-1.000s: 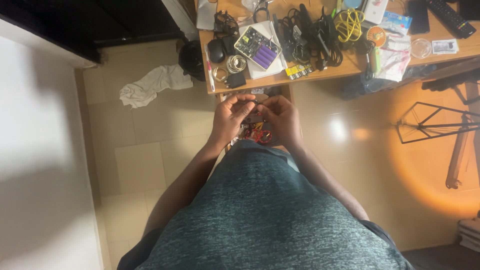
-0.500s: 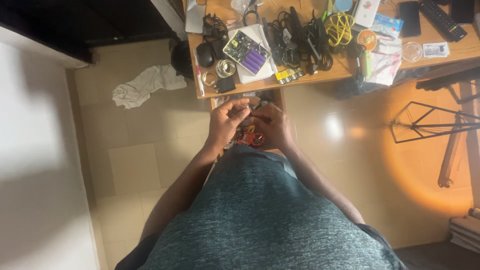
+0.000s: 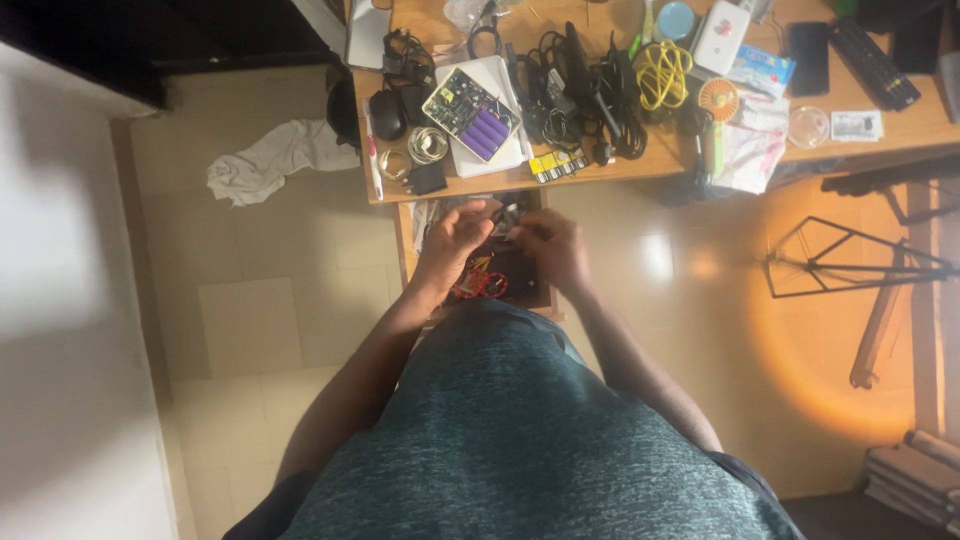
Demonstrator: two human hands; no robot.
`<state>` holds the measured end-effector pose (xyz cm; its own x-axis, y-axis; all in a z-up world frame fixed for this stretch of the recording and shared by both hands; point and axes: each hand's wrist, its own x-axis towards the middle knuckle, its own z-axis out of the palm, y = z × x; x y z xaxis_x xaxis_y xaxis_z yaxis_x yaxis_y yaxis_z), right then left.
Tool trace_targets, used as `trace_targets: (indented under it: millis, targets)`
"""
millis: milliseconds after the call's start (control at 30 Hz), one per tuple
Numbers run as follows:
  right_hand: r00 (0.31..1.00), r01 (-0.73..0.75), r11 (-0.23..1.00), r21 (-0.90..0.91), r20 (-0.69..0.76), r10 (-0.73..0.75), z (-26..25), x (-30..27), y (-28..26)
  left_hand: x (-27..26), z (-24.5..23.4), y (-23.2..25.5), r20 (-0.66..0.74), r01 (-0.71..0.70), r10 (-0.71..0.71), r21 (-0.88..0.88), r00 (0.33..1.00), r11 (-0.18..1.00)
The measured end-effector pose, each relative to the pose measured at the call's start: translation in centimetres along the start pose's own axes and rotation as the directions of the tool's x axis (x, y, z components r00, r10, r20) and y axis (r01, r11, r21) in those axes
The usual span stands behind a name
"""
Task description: Searching through a desk drawer and organizing various electronic cables and components.
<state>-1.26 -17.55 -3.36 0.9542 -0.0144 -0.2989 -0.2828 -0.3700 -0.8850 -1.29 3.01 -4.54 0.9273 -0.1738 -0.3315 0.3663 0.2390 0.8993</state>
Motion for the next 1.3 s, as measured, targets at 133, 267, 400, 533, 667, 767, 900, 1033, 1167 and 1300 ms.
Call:
trace_targets:
  millis: [133,267,400,533,667,767,900,1033,1167,1300]
  targets:
    - [0.992,0.080,0.996,0.029,-0.100,-0.077,-2.0,4.8,4.5,0.1,-1.2,-2.8,0.016,0.115,-0.114,-0.074,0.993,0.991]
    - [0.990,0.037,0.999,0.018,-0.135,-0.034,-4.0,9.6,5.6,-0.8,-1.9,-3.8,-0.099,0.175,-0.173,0.013,0.980,0.984]
    - [0.987,0.026,0.999,-0.048,-0.158,-0.033,-5.2,14.2,5.5,-1.2,-2.5,-5.0,-0.112,0.165,-0.164,0.004,0.980,0.986]
    - [0.986,0.036,0.984,0.176,-0.165,-0.007,-4.6,19.0,7.0,-1.5,-3.1,-5.9,-0.114,0.138,-0.138,-0.005,0.984,0.990]
    - [0.922,0.230,0.938,-0.258,-0.251,-0.295,-4.6,23.0,8.2,-2.0,-3.1,-6.2,-0.156,0.171,-0.177,-0.048,0.972,0.984]
    - [0.857,0.310,0.798,-0.517,-0.211,-0.470,-4.9,24.3,5.6,-2.5,-3.2,-6.4,-0.200,0.193,-0.200,-0.050,0.959,0.980]
    - [0.934,0.268,0.639,-0.721,0.032,-0.355,-5.5,29.3,6.5,-2.7,-3.6,-7.1,-0.227,0.185,-0.199,-0.082,0.953,0.979]
    - [0.941,0.287,0.474,-0.832,0.151,-0.304,-5.6,28.9,2.5,-3.4,-3.0,-5.5,-0.209,0.181,-0.200,-0.109,0.957,0.977]
    - [0.927,0.347,0.347,-0.871,0.263,-0.267,-5.4,29.3,2.5,-3.3,-3.4,-6.5,-0.199,0.165,-0.187,-0.120,0.962,0.979]
    - [0.936,0.341,0.338,-0.877,0.284,-0.208,-5.3,28.9,1.7,-3.7,-3.5,-6.8,-0.183,0.151,-0.169,-0.111,0.969,0.982]
